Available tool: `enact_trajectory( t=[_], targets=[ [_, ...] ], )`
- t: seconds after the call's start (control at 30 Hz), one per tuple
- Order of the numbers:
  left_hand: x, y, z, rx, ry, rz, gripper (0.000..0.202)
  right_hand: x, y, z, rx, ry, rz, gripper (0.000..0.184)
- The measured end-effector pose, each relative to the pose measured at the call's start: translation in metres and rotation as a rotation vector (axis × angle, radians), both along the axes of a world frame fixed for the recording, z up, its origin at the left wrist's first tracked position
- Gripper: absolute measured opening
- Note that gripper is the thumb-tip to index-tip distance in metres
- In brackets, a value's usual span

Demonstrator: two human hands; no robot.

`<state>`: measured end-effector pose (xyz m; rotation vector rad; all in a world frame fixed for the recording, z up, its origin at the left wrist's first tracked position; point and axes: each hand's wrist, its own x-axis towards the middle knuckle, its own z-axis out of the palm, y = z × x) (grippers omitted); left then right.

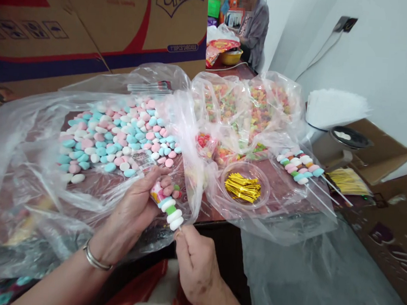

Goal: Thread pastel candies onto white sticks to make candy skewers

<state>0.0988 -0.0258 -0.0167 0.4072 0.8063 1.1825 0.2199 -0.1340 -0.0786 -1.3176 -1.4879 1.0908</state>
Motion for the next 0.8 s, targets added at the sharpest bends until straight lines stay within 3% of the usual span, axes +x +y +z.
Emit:
enact_trajectory(
  t=[0.1,0.23,0.33,0.5,0.6,0.67,0.8],
  targets=[
    [0.0,-0.002,-0.002,0.009,0.005,-0.001,0.024,-0.004,0.001,-0.003,0.375,-0.346,-0.061,0.027],
    [0.0,-0.004,-0.004,0.023,0.052,0.008,0.025,-0.009,0.003,-0.003,0.478,-0.451,-0.062,0.026],
    [0.001,-0.007,-0.007,0.049,0.075,-0.006,0.022,-0.01,0.004,-0.001,0.404,-0.367,-0.059,0.026],
    [0.008,-0.021,-0.012,0.052,0.089,-0.027,0.016,-0.018,0.007,0.006,-0.168,0.231,0.012,0.028],
    [0.011,-0.028,-0.013,0.035,0.074,-0.024,0.015,-0.022,0.008,0.009,-0.366,0.5,0.036,0.027],
    [0.008,-0.029,-0.011,0.033,0.084,-0.065,0.018,-0.02,0.008,0.009,-0.33,0.464,0.032,0.027],
    [-0.011,-0.014,-0.002,0.056,0.099,-0.066,0.038,-0.006,0.009,0.006,0.011,0.029,0.025,0.027]
  ],
)
